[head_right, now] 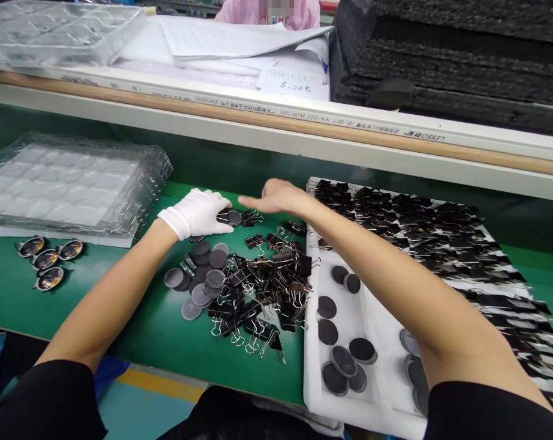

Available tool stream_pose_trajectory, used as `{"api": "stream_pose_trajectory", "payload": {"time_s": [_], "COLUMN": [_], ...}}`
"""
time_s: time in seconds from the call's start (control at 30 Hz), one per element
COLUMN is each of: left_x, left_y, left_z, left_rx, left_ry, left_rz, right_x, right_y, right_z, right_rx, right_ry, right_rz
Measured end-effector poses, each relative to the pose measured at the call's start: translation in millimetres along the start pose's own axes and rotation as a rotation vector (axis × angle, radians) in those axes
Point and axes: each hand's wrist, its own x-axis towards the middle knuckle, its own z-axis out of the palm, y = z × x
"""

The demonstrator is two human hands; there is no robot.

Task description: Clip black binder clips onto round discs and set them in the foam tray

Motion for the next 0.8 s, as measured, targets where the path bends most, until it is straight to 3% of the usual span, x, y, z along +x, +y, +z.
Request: {"api": "stream_pose_trajectory", "payload": {"time_s": [0.1, 0.17, 0.33, 0.53, 0.8], "left_x": [2, 3, 2, 3, 7], "left_y": [1, 1, -3, -4, 5], "left_z": [2.1, 3.6, 6.5, 8.7, 13.0], "left_rx": [-0.015, -0.027, -0.071, -0.127, -0.132], "left_ry": [0.013, 0.005, -0.017, -0.032, 0.024], "left_rz": [0.027, 0.034, 0.043, 0.032, 0.046], "right_x": [14, 28, 51, 52, 54], "right_y": [-9, -12, -3, 12, 15], "right_z": [15, 37, 75, 74, 75], "right_rx": [-0.050, -0.021, -0.001, 0.002, 0.006], "right_ry": [0.457, 0.547, 0.449, 0.387, 0.384], "right_rz": [-0.142, -0.109, -0.035, -0.037, -0.029]}}
